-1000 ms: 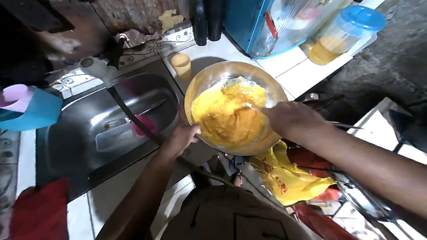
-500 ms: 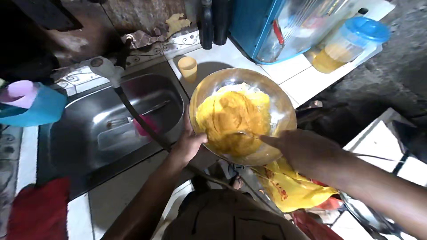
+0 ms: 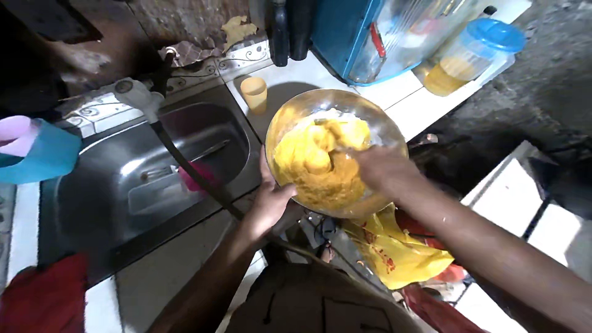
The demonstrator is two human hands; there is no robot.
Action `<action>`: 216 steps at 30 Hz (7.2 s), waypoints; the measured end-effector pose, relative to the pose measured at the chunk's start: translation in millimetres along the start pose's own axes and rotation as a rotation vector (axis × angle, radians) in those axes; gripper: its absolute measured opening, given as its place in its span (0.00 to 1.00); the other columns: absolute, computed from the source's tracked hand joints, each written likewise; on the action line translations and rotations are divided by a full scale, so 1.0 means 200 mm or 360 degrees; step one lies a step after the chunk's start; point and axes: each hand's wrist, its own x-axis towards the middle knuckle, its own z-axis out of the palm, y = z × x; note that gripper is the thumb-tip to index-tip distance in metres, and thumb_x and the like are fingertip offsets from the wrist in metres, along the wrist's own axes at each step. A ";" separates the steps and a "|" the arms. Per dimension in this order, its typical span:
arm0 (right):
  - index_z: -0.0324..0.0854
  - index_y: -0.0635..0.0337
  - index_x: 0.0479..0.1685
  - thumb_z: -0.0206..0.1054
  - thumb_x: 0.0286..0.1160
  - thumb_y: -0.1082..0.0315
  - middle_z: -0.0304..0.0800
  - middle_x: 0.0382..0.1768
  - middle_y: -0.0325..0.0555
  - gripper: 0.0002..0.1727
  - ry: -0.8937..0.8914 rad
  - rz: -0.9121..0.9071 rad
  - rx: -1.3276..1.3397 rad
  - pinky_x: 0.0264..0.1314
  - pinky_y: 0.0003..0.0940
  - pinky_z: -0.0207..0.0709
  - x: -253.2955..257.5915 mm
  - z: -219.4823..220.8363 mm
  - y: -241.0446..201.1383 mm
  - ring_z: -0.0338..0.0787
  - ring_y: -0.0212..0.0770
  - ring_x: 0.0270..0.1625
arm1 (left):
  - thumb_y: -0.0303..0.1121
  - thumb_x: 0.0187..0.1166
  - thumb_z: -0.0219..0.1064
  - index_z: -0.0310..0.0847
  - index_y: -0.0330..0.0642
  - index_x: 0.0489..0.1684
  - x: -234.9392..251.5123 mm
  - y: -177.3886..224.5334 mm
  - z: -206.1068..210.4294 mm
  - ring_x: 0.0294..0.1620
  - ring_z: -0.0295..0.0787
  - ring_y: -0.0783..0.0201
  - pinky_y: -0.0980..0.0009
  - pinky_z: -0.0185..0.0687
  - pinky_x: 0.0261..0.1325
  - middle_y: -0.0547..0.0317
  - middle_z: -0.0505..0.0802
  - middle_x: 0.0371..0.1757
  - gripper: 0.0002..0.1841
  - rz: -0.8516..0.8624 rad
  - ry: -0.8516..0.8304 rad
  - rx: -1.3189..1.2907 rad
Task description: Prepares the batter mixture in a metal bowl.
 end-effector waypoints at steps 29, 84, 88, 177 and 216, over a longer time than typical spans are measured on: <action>0.72 0.39 0.87 0.60 0.83 0.74 0.91 0.52 0.66 0.32 0.0067 -0.0299 -0.0234 0.57 0.67 0.81 0.05 -0.06 -0.01 0.90 0.70 0.56 | 0.16 0.64 0.65 0.13 0.56 0.94 0.01 0.06 -0.04 0.57 0.92 0.62 0.64 0.95 0.39 0.43 0.64 0.86 0.62 -0.0073 -0.0083 -0.0108; 0.88 0.50 0.67 0.60 0.86 0.69 0.93 0.54 0.58 0.17 -0.0078 -0.0307 -0.0140 0.60 0.65 0.80 -0.17 -0.11 0.10 0.90 0.63 0.60 | 0.17 0.56 0.66 0.15 0.61 0.94 -0.02 0.05 -0.06 0.60 0.89 0.64 0.68 0.93 0.43 0.47 0.67 0.85 0.65 -0.0178 -0.0062 -0.0065; 0.87 0.51 0.69 0.65 0.81 0.71 0.92 0.52 0.64 0.19 0.0150 0.0029 -0.0047 0.54 0.69 0.81 -0.05 -0.06 0.02 0.90 0.69 0.57 | 0.21 0.55 0.68 0.14 0.60 0.94 -0.03 -0.02 -0.02 0.69 0.84 0.67 0.66 0.89 0.60 0.50 0.65 0.87 0.66 0.0041 -0.0154 -0.0155; 0.89 0.53 0.64 0.74 0.64 0.81 0.92 0.38 0.53 0.25 0.0353 -0.0510 -0.0567 0.32 0.53 0.87 -0.46 0.01 0.21 0.94 0.57 0.36 | 0.15 0.62 0.63 0.17 0.73 0.93 -0.03 0.01 0.05 0.49 0.95 0.55 0.59 0.96 0.35 0.47 0.75 0.79 0.63 -0.0134 0.0006 -0.0245; 0.87 0.53 0.63 0.65 0.83 0.70 0.92 0.51 0.64 0.14 -0.0023 -0.0001 -0.0280 0.56 0.69 0.82 0.02 -0.08 0.29 0.90 0.69 0.58 | 0.19 0.61 0.65 0.16 0.69 0.94 0.01 0.02 0.02 0.56 0.93 0.60 0.61 0.96 0.39 0.48 0.67 0.87 0.63 -0.0147 -0.0087 -0.0049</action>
